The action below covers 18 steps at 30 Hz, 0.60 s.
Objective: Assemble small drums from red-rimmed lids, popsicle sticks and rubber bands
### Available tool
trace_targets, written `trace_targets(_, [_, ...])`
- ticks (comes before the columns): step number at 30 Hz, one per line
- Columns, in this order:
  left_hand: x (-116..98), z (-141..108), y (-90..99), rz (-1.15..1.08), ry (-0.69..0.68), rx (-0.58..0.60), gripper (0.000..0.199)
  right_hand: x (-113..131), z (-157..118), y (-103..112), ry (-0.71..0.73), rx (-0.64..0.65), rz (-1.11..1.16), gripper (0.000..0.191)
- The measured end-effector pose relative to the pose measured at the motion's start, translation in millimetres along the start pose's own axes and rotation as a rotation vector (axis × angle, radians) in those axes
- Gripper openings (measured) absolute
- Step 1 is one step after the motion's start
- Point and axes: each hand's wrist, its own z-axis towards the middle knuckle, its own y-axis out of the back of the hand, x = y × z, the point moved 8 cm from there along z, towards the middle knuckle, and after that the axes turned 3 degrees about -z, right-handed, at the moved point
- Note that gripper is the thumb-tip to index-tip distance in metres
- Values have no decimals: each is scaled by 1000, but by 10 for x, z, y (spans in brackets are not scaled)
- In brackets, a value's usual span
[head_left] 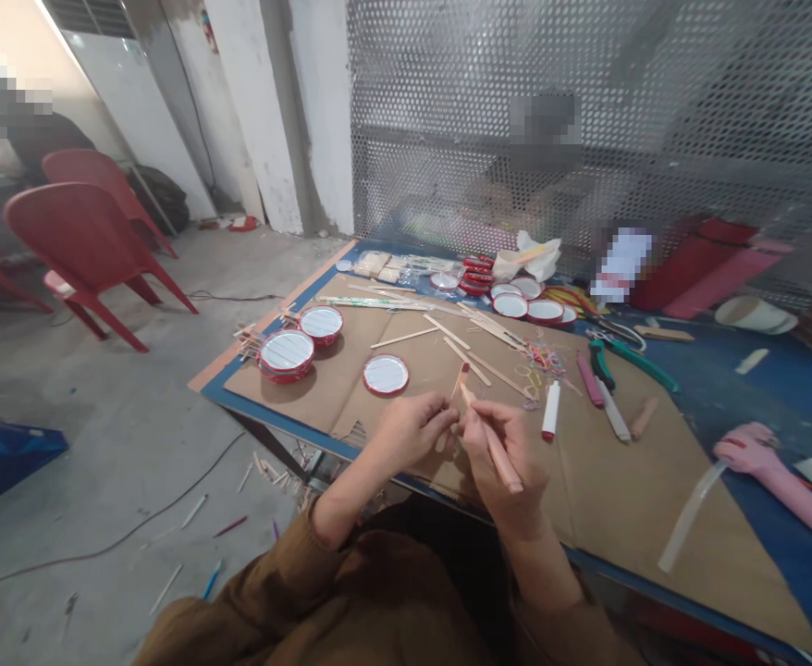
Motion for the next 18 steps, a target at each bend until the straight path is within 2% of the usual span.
trace_targets(3, [-8, -2, -11, -45, -4, 15, 26, -107, -33, 20, -71, -46, 9, 12])
trace_targets(6, [-4, -3, -37, -96, 12, 45, 24, -240, -83, 52, -172, -121, 133, 15])
trace_targets(8, [-2, -2, -43, -94, 25, 54, 24, -271, -96, 59, -188, -141, 175, 15])
trace_targets(18, [0, 2, -26, 8, 20, 38, 26, -33, -19, 105, 3, -112, -7, 9])
